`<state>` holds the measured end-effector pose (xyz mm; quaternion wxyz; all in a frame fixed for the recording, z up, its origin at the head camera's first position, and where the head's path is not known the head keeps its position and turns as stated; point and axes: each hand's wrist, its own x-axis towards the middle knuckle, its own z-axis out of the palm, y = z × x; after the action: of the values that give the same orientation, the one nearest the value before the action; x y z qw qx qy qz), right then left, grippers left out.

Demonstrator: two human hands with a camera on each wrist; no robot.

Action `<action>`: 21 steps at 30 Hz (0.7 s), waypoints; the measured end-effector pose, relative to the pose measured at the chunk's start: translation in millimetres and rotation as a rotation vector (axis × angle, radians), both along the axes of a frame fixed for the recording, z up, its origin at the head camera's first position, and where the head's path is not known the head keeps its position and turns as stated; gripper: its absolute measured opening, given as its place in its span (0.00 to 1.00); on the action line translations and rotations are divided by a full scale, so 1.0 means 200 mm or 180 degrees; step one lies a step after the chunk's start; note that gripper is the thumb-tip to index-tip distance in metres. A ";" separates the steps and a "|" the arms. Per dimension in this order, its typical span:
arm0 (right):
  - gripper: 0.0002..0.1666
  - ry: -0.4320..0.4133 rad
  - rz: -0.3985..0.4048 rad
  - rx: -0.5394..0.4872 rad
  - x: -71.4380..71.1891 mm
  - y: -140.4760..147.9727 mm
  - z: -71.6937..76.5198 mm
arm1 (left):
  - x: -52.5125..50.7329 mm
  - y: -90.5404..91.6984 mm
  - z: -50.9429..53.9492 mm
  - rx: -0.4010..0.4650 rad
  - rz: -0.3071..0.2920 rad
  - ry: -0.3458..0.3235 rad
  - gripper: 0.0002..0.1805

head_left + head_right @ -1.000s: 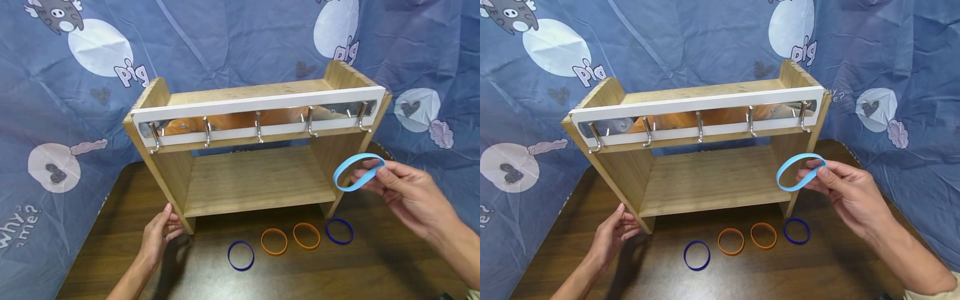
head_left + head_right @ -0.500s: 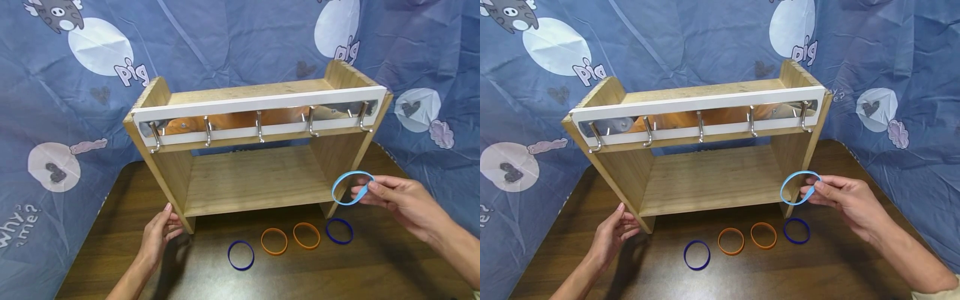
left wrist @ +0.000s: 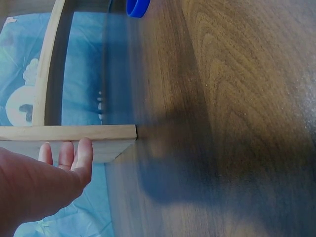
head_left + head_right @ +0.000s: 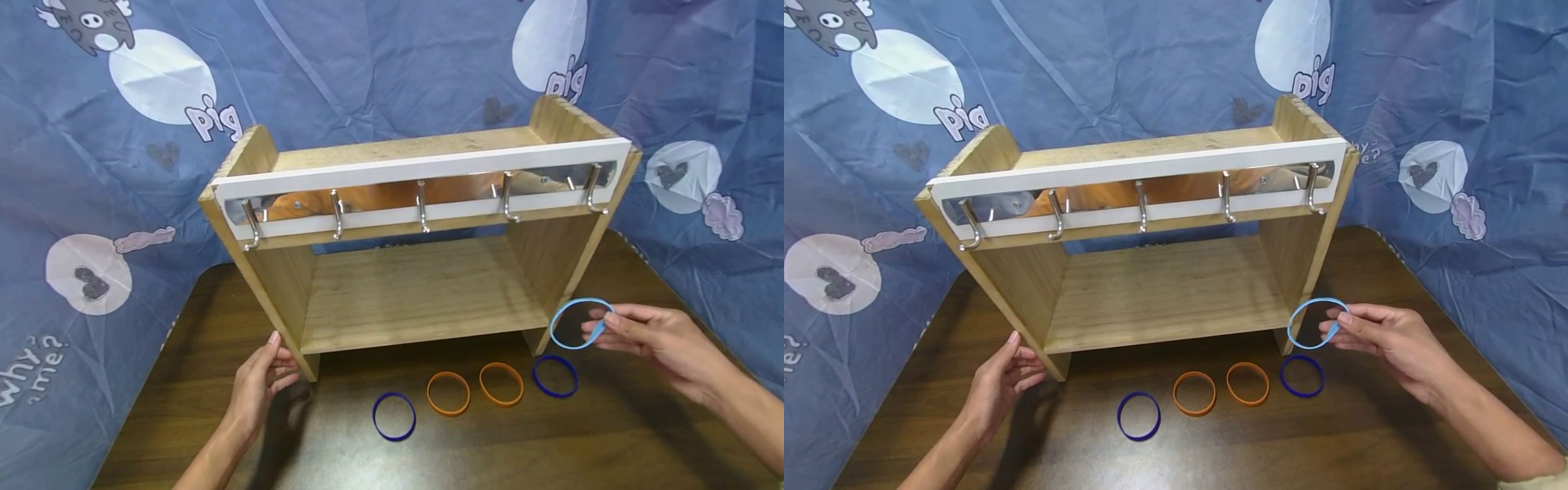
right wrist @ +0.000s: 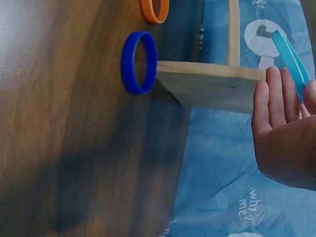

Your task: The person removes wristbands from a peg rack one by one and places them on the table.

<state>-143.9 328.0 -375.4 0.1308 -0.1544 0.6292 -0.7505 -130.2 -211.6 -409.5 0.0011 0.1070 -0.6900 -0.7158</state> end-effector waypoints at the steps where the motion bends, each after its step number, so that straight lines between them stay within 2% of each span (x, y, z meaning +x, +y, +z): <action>1: 0.19 -0.0012 -0.0004 -0.0007 0.00 0.01 -0.01 | 0.00 0.00 0.00 0.0001 0.0000 0.0001 0.21; 12: 0.19 -0.0092 0.0080 0.0044 -0.03 0.11 -0.08 | 0.00 0.00 0.00 0.0028 -0.0026 -0.0007 0.21; 21: 0.18 -0.0193 -0.0018 0.0211 -0.06 0.21 -0.17 | 0.00 -0.01 0.00 0.0026 -0.0029 0.0016 0.20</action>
<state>-156.4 370.8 -409.6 0.1527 -0.1254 0.6498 -0.7339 -129.3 -212.8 -410.0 -0.0009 0.1021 -0.6876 -0.7189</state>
